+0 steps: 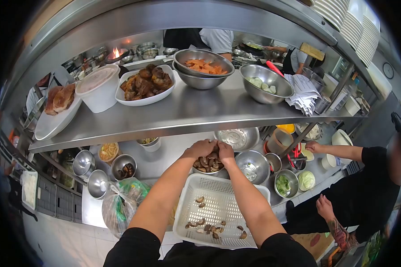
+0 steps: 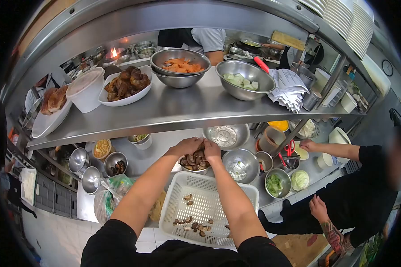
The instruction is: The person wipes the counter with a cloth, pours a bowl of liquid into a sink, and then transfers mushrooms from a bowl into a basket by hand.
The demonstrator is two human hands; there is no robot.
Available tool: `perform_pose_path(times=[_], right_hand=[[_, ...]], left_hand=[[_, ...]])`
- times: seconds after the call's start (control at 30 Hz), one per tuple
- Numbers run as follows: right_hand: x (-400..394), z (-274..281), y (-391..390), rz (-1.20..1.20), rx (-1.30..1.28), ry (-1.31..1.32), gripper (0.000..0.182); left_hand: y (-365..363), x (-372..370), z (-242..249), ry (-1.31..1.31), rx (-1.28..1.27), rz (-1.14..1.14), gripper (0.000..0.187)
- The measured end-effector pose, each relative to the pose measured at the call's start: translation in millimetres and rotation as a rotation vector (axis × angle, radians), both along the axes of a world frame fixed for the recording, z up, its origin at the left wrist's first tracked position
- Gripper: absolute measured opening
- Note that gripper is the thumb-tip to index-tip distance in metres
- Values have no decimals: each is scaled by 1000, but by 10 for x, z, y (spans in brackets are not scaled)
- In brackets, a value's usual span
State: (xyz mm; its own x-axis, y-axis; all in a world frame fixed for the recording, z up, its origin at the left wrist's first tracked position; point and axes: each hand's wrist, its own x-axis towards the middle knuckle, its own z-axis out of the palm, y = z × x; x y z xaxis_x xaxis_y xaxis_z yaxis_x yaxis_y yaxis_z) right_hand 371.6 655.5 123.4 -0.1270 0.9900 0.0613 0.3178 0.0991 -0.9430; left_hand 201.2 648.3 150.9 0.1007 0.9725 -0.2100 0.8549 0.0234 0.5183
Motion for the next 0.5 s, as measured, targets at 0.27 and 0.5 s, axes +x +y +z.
perform_pose_path(times=[0.27,0.5], right_hand=[[45,129,-270,-17,50,27,41],[149,144,-257,-102,-200,608,43]], left_hand=[[-471,-308,264,-454,329,525,44],[-245,-417,-1272,-883,809,539,37]])
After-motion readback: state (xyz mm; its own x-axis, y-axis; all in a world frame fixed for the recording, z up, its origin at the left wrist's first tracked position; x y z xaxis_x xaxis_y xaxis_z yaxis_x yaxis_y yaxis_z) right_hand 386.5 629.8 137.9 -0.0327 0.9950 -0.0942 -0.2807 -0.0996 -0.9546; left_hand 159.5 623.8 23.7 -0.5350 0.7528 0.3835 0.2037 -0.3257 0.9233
